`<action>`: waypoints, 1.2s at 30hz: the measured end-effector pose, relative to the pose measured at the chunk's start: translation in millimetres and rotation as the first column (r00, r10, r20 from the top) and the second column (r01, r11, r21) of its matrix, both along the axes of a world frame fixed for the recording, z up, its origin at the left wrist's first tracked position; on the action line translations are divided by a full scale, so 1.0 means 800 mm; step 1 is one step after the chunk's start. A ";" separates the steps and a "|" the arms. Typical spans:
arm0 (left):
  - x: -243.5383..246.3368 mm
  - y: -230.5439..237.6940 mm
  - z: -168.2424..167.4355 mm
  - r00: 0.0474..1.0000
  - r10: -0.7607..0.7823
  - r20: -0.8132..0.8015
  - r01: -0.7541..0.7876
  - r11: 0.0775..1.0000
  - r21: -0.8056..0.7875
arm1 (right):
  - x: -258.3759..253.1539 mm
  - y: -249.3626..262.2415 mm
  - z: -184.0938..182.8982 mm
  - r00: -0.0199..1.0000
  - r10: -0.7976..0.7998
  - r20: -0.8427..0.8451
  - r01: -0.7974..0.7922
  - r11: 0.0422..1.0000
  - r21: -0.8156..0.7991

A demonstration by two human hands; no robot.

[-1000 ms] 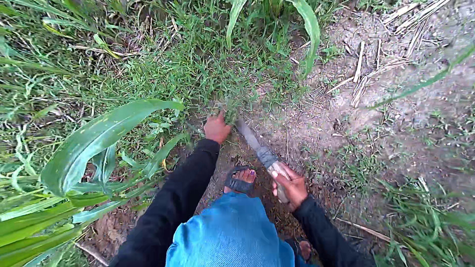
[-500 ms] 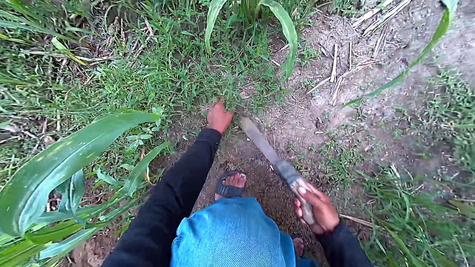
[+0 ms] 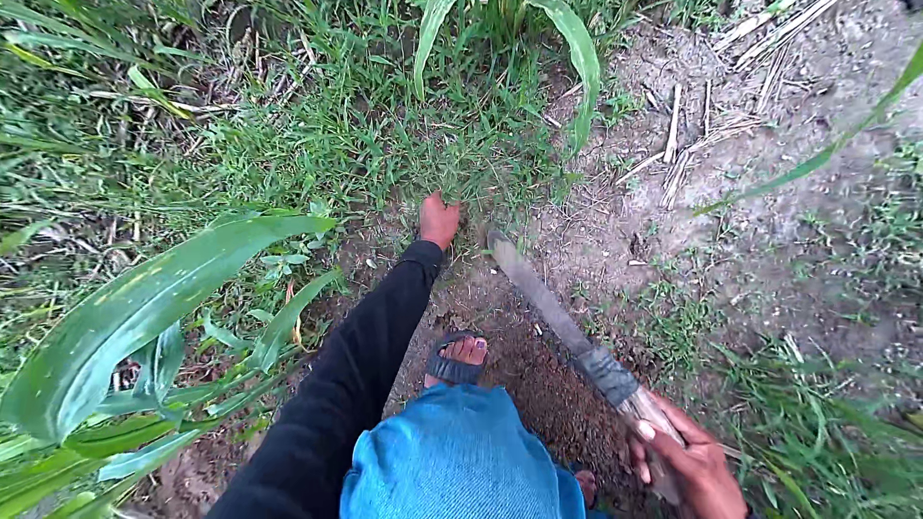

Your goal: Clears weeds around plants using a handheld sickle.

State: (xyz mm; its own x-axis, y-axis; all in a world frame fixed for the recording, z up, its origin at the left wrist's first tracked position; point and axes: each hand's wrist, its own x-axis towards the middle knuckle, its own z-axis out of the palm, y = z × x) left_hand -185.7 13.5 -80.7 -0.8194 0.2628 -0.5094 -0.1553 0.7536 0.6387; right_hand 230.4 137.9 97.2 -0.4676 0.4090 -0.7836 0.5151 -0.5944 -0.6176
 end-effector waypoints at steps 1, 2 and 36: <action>-0.001 -0.004 -0.004 0.998 0.057 0.010 -0.057 0.996 0.062 | 0.002 0.003 0.001 0.999 -0.030 0.014 0.031 0.997 -0.075; -0.003 -0.006 -0.003 0.995 0.095 0.041 -0.099 0.991 0.094 | -0.004 0.004 -0.004 0.998 -0.058 0.035 0.062 0.987 -0.146; -0.091 -0.092 0.041 0.984 -0.087 -0.155 0.039 0.957 -0.289 | -0.101 -0.005 -0.078 0.996 -0.056 0.074 0.080 0.923 -0.377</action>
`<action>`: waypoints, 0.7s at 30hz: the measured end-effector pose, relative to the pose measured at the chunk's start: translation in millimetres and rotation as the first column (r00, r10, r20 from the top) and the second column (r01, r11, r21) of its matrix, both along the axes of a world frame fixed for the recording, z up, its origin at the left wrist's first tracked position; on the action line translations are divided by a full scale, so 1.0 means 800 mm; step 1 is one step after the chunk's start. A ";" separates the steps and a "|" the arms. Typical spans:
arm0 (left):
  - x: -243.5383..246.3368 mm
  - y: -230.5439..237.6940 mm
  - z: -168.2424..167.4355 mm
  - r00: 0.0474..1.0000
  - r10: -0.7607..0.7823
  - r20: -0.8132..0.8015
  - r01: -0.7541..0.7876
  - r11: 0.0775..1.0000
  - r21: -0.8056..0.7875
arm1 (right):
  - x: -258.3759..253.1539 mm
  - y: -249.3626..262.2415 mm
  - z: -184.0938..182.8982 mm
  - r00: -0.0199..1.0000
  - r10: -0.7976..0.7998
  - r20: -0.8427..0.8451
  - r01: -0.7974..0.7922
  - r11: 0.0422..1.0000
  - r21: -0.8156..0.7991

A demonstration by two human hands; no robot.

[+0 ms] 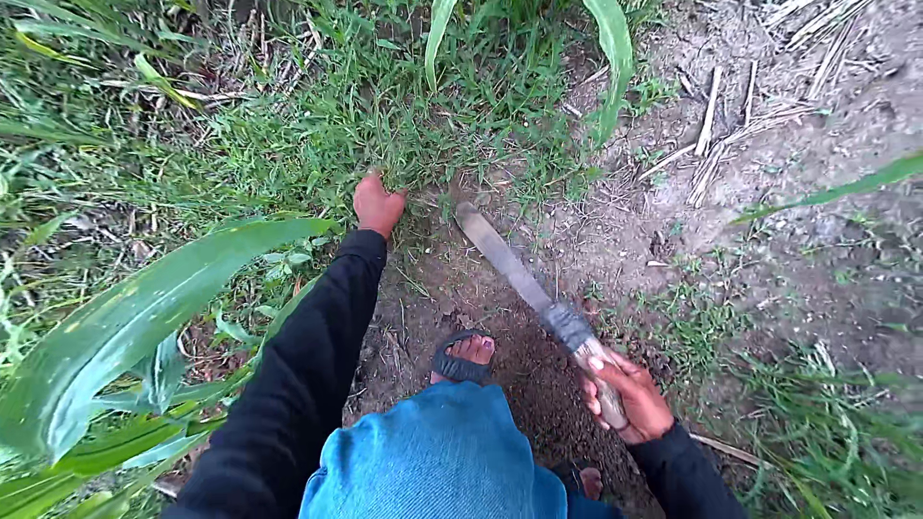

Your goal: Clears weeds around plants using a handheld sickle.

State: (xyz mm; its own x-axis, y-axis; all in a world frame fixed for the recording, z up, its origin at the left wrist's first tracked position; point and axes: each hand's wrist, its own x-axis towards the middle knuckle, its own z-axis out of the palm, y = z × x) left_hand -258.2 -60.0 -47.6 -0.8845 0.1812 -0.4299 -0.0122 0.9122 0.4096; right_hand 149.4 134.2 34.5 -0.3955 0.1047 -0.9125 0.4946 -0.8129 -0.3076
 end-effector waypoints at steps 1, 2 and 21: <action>-0.005 0.008 -0.001 0.997 -0.071 0.039 0.072 0.997 -0.033 | -0.012 -0.004 -0.001 1.000 0.015 0.004 -0.015 1.000 -0.009; -0.009 0.023 -0.003 0.989 -0.126 0.074 0.131 0.989 -0.063 | -0.038 -0.009 -0.008 0.999 0.045 0.000 -0.045 0.999 -0.017; -0.008 0.109 -0.029 0.888 -0.430 0.163 0.455 0.770 -0.448 | 0.141 0.001 0.076 0.987 -0.141 -0.076 0.148 0.985 0.088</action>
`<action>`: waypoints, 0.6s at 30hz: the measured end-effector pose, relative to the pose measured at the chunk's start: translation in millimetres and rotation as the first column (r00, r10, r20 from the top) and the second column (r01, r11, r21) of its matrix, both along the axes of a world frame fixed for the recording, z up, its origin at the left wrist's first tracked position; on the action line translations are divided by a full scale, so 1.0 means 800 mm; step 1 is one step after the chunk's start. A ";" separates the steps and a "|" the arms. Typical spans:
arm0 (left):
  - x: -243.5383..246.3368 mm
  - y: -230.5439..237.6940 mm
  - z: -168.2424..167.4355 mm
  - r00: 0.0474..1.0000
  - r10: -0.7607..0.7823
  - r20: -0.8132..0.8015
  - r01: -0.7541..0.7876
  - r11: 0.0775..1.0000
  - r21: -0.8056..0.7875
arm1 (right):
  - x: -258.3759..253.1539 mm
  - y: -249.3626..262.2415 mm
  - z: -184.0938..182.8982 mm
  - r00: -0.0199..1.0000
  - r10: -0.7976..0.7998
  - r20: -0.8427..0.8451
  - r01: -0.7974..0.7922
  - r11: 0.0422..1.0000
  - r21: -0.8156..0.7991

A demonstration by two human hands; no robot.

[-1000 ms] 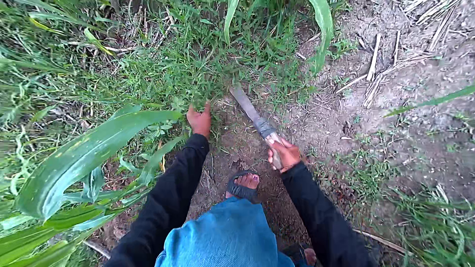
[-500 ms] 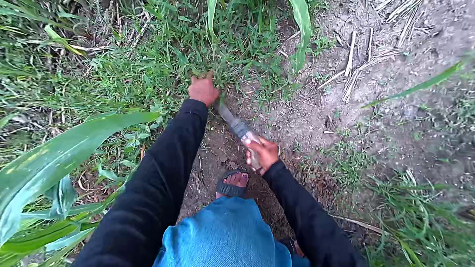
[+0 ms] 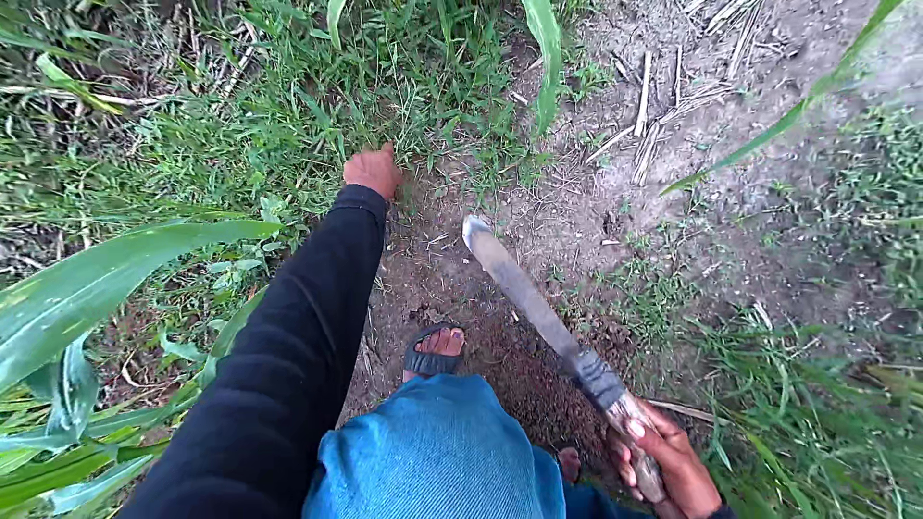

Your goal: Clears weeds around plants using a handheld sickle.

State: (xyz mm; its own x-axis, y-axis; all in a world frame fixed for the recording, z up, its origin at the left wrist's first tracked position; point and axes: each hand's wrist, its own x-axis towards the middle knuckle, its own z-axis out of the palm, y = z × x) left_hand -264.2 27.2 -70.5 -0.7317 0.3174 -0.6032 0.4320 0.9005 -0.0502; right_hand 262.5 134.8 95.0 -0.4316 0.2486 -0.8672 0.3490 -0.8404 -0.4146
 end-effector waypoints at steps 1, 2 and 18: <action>-0.004 0.005 0.004 1.000 -0.012 0.024 0.012 1.000 -0.019 | -0.010 0.002 -0.002 1.000 -0.006 -0.010 0.006 1.000 0.000; -0.007 0.007 0.008 0.999 -0.025 0.036 0.026 0.999 -0.034 | -0.034 0.004 -0.009 1.000 0.002 0.004 -0.002 1.000 0.015; 0.046 -0.143 0.040 0.862 0.494 0.114 -0.502 0.804 0.319 | -0.179 -0.019 -0.051 0.684 0.508 0.524 -0.640 0.071 0.765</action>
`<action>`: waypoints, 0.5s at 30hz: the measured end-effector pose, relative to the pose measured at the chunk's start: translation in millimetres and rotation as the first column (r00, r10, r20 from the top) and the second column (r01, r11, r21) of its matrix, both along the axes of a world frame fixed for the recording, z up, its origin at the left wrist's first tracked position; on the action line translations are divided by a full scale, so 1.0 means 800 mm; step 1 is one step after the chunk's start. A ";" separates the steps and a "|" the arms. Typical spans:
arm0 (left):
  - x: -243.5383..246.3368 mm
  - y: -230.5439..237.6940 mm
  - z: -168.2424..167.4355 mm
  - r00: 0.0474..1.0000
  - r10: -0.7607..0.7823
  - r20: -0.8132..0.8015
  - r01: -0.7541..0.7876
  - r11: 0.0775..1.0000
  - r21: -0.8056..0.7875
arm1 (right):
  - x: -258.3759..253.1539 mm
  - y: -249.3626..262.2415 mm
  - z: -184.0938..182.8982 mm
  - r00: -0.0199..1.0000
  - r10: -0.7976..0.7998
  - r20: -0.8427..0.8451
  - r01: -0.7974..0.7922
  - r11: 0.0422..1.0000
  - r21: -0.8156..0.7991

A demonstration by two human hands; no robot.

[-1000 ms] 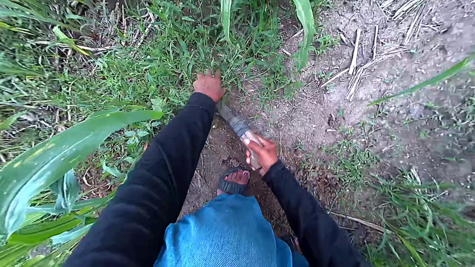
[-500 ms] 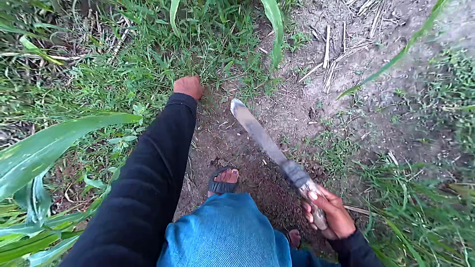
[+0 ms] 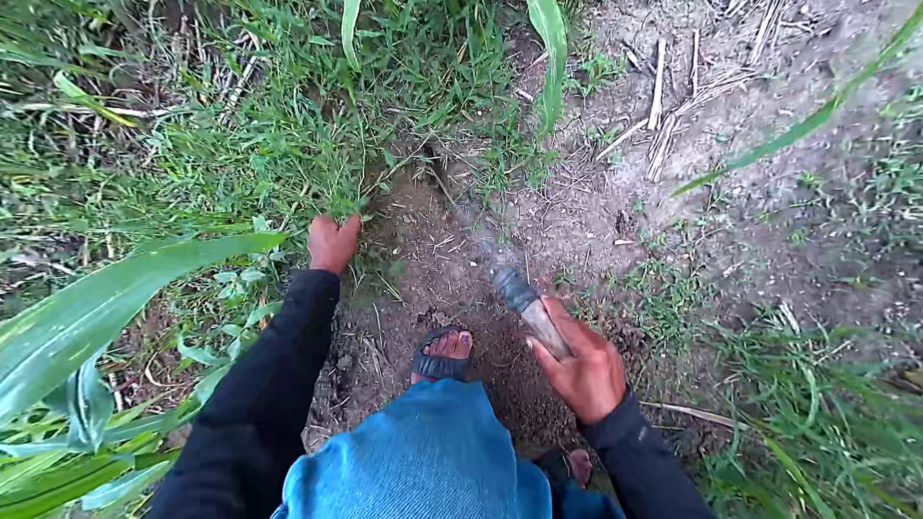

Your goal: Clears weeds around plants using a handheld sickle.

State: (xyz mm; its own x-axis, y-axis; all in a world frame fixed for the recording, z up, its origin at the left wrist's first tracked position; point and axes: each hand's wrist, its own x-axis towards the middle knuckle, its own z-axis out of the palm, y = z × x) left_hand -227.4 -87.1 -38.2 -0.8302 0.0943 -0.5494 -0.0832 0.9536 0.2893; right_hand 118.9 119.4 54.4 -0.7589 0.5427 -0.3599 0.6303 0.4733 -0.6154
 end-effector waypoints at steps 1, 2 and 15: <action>0.012 -0.001 0.005 1.000 0.027 -0.016 -0.027 1.000 0.016 | 0.018 -0.001 0.003 1.000 -0.007 0.003 0.007 1.000 -0.023; 0.019 0.002 0.009 0.998 0.063 -0.028 -0.062 0.997 0.039 | 0.035 -0.003 0.004 0.999 -0.034 -0.007 0.033 0.997 -0.072; 0.140 0.079 0.046 0.835 -0.549 0.034 0.546 0.834 0.077 | 0.120 -0.045 0.052 0.621 -0.781 0.065 0.517 0.345 -0.784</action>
